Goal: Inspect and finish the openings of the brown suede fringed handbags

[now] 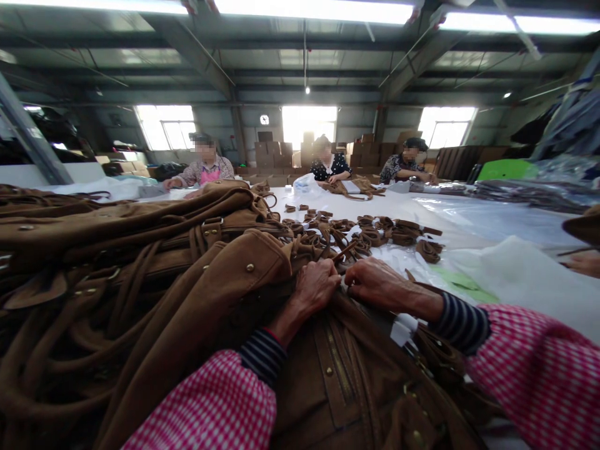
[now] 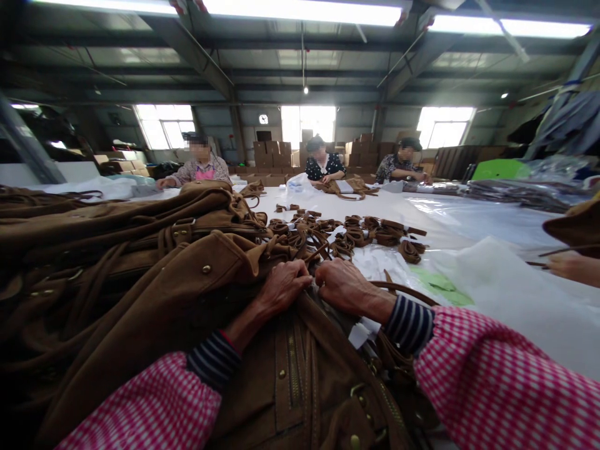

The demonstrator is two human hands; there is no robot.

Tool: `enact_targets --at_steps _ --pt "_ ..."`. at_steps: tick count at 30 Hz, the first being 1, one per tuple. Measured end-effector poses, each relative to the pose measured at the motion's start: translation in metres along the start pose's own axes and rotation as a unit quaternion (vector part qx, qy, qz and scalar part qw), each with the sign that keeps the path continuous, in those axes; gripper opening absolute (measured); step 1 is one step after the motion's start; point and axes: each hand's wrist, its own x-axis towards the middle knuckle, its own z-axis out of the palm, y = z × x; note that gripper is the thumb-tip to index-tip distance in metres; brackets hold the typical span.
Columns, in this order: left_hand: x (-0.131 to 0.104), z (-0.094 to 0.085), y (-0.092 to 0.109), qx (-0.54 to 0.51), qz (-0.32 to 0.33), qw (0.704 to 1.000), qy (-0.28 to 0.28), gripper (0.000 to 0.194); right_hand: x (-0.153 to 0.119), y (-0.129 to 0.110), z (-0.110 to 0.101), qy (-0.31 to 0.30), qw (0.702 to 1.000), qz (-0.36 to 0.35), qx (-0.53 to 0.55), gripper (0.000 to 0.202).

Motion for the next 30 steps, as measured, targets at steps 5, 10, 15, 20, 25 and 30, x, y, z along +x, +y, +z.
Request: enact_targets --at_steps 5,10,15,20,25,30 --pt "0.001 -0.002 0.000 -0.012 0.005 1.000 -0.005 0.016 0.002 0.000 0.001 0.002 1.000 -0.005 0.010 0.028" --pt "0.001 -0.008 -0.002 -0.037 0.027 0.999 -0.028 0.017 0.006 0.012 0.010 0.003 0.995 -0.025 0.100 0.019" --pt "0.002 -0.010 -0.009 -0.057 0.064 0.995 -0.053 0.021 0.011 0.025 0.020 0.021 0.976 -0.038 0.212 0.033" --pt "0.002 -0.005 -0.009 -0.032 0.064 0.996 -0.052 0.031 0.013 0.032 0.027 0.016 0.964 -0.070 0.256 0.034" --pt "-0.004 0.003 -0.001 0.035 0.047 0.998 -0.025 0.031 0.012 0.031 0.029 0.028 0.973 -0.049 0.223 0.036" --pt "-0.007 0.003 0.002 0.067 0.057 0.996 -0.015 0.024 0.005 0.022 0.023 0.033 0.987 -0.049 0.147 0.036"
